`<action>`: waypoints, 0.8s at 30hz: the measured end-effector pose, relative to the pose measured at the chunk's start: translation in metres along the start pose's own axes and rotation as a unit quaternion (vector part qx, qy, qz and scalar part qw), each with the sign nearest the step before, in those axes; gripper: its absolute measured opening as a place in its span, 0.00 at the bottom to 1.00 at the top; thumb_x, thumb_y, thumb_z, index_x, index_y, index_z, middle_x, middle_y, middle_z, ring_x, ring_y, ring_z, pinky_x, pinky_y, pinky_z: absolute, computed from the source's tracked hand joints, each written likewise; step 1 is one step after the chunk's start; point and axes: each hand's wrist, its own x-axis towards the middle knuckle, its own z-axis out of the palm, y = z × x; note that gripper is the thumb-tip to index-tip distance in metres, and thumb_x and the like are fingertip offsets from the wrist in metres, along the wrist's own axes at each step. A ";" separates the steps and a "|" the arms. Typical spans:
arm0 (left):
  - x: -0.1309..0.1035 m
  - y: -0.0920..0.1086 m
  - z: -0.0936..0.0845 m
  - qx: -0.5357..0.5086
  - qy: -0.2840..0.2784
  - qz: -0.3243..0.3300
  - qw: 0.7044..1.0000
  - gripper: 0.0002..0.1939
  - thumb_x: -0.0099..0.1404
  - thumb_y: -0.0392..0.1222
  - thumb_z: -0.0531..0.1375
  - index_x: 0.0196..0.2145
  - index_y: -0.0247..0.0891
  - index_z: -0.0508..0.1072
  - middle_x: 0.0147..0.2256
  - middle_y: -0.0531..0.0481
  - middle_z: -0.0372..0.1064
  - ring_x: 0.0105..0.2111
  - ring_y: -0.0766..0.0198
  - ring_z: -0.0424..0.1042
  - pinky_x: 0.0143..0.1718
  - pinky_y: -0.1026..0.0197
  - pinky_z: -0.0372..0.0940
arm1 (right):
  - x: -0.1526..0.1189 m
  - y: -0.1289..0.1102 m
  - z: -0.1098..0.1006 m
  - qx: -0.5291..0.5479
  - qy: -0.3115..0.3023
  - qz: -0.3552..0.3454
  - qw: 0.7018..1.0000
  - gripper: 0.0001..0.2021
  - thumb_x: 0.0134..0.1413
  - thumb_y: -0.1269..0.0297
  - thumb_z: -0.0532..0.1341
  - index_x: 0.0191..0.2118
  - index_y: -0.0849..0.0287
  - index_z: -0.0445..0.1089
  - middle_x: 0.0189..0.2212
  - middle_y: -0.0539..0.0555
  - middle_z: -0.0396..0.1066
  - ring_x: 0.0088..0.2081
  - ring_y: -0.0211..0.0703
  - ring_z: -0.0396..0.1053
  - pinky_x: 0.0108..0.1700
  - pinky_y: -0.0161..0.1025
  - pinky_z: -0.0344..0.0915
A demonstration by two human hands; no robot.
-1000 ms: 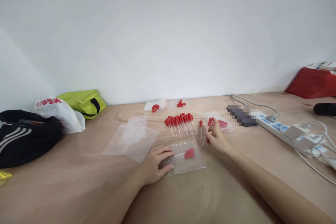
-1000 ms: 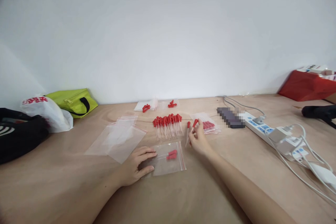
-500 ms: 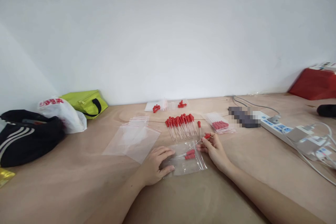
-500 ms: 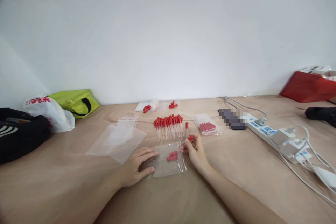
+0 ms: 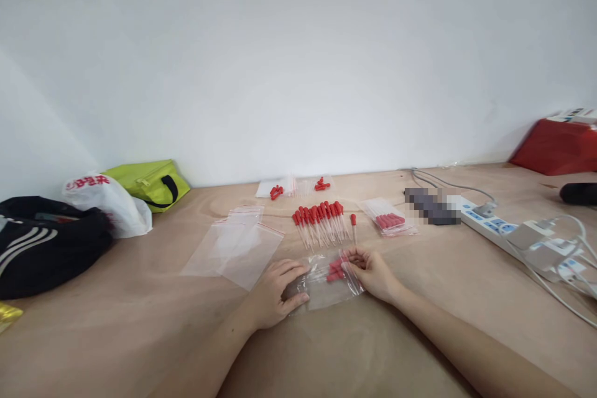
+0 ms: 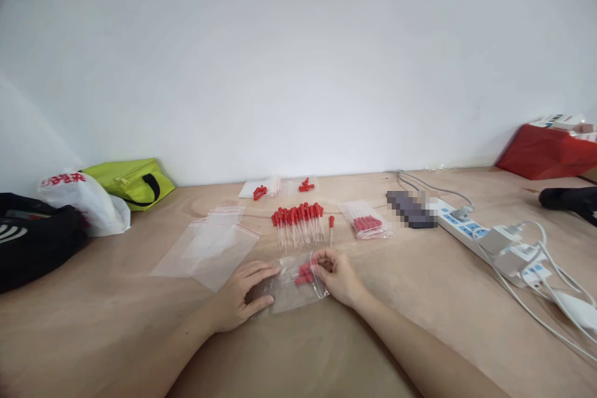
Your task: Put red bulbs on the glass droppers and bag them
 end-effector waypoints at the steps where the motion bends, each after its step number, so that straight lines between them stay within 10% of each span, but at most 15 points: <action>1: 0.000 0.000 0.000 0.000 0.000 0.000 1.000 0.21 0.60 0.49 0.55 0.50 0.41 0.63 0.47 0.45 0.64 0.47 0.56 0.62 0.49 0.52 0.57 | 0.000 -0.001 0.000 0.012 -0.019 0.010 1.000 0.21 0.33 0.47 0.65 0.29 0.61 0.64 0.28 0.57 0.73 0.31 0.46 0.72 0.35 0.42 0.67; 13: 0.000 -0.001 0.001 -0.008 0.000 0.002 1.000 0.21 0.59 0.49 0.56 0.49 0.41 0.64 0.48 0.45 0.64 0.48 0.56 0.62 0.50 0.52 0.57 | 0.012 0.008 -0.008 -0.116 0.022 -0.014 0.993 0.16 0.45 0.52 0.56 0.27 0.62 0.68 0.24 0.54 0.72 0.25 0.42 0.69 0.28 0.39 0.65; 18: 0.000 -0.001 0.001 -0.012 0.000 0.002 1.000 0.21 0.59 0.49 0.55 0.49 0.41 0.64 0.47 0.45 0.64 0.48 0.56 0.62 0.49 0.51 0.57 | 0.039 -0.009 -0.038 -0.374 0.201 -0.068 0.903 0.05 0.44 0.65 0.55 0.28 0.60 0.65 0.27 0.54 0.70 0.28 0.42 0.68 0.31 0.36 0.61; 24: 0.000 0.000 -0.001 -0.016 -0.005 0.000 1.000 0.21 0.59 0.49 0.55 0.49 0.41 0.64 0.47 0.45 0.64 0.47 0.57 0.62 0.49 0.52 0.58 | 0.078 -0.015 -0.042 -0.464 0.213 0.006 0.860 0.12 0.41 0.73 0.56 0.36 0.65 0.65 0.30 0.64 0.70 0.36 0.52 0.68 0.34 0.39 0.60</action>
